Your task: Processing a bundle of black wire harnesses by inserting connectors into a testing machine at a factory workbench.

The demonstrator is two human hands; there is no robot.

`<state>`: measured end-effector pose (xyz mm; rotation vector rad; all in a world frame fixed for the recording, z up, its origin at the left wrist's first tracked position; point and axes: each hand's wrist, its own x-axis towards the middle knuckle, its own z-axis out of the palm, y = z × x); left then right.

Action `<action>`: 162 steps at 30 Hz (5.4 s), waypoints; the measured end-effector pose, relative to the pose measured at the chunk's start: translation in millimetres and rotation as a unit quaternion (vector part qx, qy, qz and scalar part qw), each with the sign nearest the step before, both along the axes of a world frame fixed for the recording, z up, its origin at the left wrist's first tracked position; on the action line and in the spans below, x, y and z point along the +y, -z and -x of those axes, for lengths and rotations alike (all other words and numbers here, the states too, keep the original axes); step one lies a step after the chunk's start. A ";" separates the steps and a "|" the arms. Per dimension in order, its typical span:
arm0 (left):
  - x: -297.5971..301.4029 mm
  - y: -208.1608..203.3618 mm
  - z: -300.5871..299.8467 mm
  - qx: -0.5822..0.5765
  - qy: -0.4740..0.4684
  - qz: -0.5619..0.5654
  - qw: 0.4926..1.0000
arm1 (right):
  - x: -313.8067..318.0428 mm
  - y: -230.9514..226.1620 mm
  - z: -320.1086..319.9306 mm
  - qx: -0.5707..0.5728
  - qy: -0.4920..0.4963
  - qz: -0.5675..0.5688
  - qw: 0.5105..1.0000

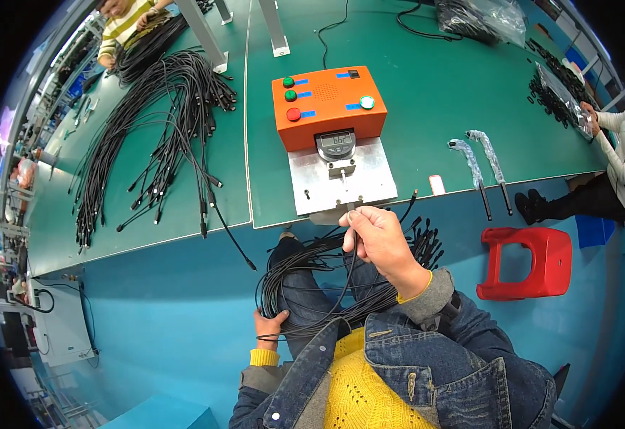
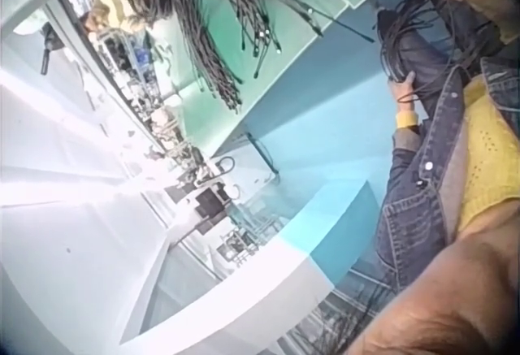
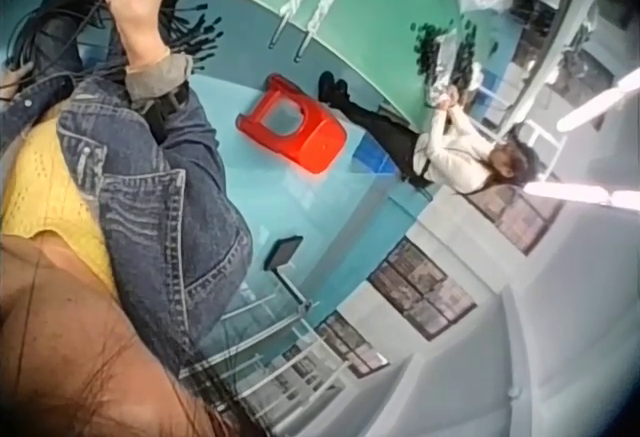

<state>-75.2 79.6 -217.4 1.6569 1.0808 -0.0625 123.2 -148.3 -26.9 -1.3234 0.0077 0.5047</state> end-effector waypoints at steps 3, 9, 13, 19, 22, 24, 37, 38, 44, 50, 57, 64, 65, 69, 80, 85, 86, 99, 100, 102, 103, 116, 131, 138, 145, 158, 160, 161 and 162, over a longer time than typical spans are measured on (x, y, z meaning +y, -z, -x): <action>-0.4 2.4 3.0 0.007 0.002 -0.003 1.000 | -0.5 2.4 2.7 0.003 0.003 -0.002 1.000; -2.9 0.8 -6.0 0.009 -0.003 0.055 0.998 | -5.5 0.4 7.4 0.012 -0.003 0.071 0.997; 1.3 4.8 -6.4 0.034 0.027 -0.075 0.996 | -23.6 21.3 9.8 0.042 -0.022 0.071 0.996; 12.5 20.4 11.0 -0.081 -0.072 0.228 0.968 | -14.7 50.7 22.6 0.109 0.129 -0.023 0.985; 5.3 6.9 11.6 -0.088 -0.140 0.299 0.940 | -22.3 73.2 39.6 -0.110 0.067 0.106 0.986; 4.7 9.1 14.9 -0.082 -0.146 0.300 0.939 | -22.1 71.2 53.9 -0.087 -0.060 0.147 0.983; -9.8 -18.6 9.1 -0.149 -0.148 0.347 0.914 | 11.7 117.0 108.2 -0.222 -0.662 0.303 0.648; -9.3 -16.0 9.4 -0.148 -0.127 0.316 0.929 | 10.8 118.9 109.9 -0.222 -0.658 0.306 0.652; 7.2 6.5 7.1 -0.106 -0.126 0.372 0.913 | 9.1 109.0 115.4 -0.290 -0.621 0.337 0.646; -15.2 -36.3 1.0 -0.120 -0.191 0.545 0.808 | -8.5 56.0 119.1 -0.329 -0.585 0.309 0.674; -34.4 -78.0 1.5 -0.176 -0.190 0.539 0.801 | -19.3 22.4 137.8 -0.314 -0.550 0.242 0.735; -38.7 -79.4 1.5 -0.241 -0.121 0.695 0.666 | -51.2 -16.1 149.5 -0.345 -0.530 0.194 0.750; -39.6 -83.7 -5.6 -0.259 -0.147 0.655 0.695 | -53.8 -21.2 149.6 -0.361 -0.491 0.144 0.780; -65.6 -111.0 -22.7 -0.226 0.036 0.642 0.731 | -71.8 -13.2 155.0 -0.362 -0.466 0.151 0.793; -90.7 -133.8 -31.4 -0.174 -0.014 0.841 0.512 | -122.1 -41.5 153.2 -0.390 -0.506 0.142 0.756; -92.1 -132.8 -21.9 -0.122 -0.054 0.729 0.671 | -120.4 -17.2 153.7 -0.416 -0.515 0.107 0.742; -90.3 -128.2 -25.1 -0.123 -0.044 0.727 0.675 | -115.1 -9.4 152.8 -0.436 -0.516 0.096 0.731; -87.2 -151.5 8.3 -0.344 0.161 0.720 0.580 | -129.2 -23.6 146.7 -0.480 -0.535 0.041 0.694; -88.1 -150.1 7.0 -0.345 0.163 0.719 0.581 | -129.6 -21.6 145.0 -0.483 -0.534 0.040 0.693; -82.9 -137.2 9.0 -0.304 0.134 0.659 0.675 | -125.3 -12.8 144.4 -0.488 -0.531 0.047 0.692; -78.3 -127.9 11.6 -0.282 0.117 0.625 0.718 | -124.7 -8.8 144.9 -0.489 -0.529 0.049 0.692; -103.0 -96.3 -13.7 -0.060 -0.089 0.584 0.805 | -127.2 -0.7 150.2 -0.543 -0.503 0.042 0.671; -65.9 -200.2 35.9 -0.122 0.085 0.442 0.884 | -139.4 -48.3 146.3 -0.577 -0.523 0.132 0.613; -49.2 -205.7 93.0 -0.199 -0.027 0.338 0.919 | -127.0 -66.1 159.0 -0.571 -0.515 0.153 0.621; -30.4 -153.7 134.0 -0.121 0.038 0.364 0.923 | -96.1 -56.6 165.2 -0.546 -0.564 0.183 0.592; -61.3 -161.0 21.2 -0.083 0.141 0.061 0.985 | -159.3 -129.9 183.3 -0.615 -0.438 0.254 0.604; -69.0 -162.5 16.4 -0.080 0.209 -0.068 0.972 | -172.1 -155.5 180.9 -0.626 -0.401 0.264 0.614; -70.7 -151.1 9.5 -0.219 0.213 0.035 0.952 | -177.4 -169.3 178.5 -0.636 -0.368 0.270 0.622; -74.6 -143.4 5.8 -0.348 0.213 0.140 0.902 | -186.3 -182.3 175.1 -0.647 -0.335 0.265 0.632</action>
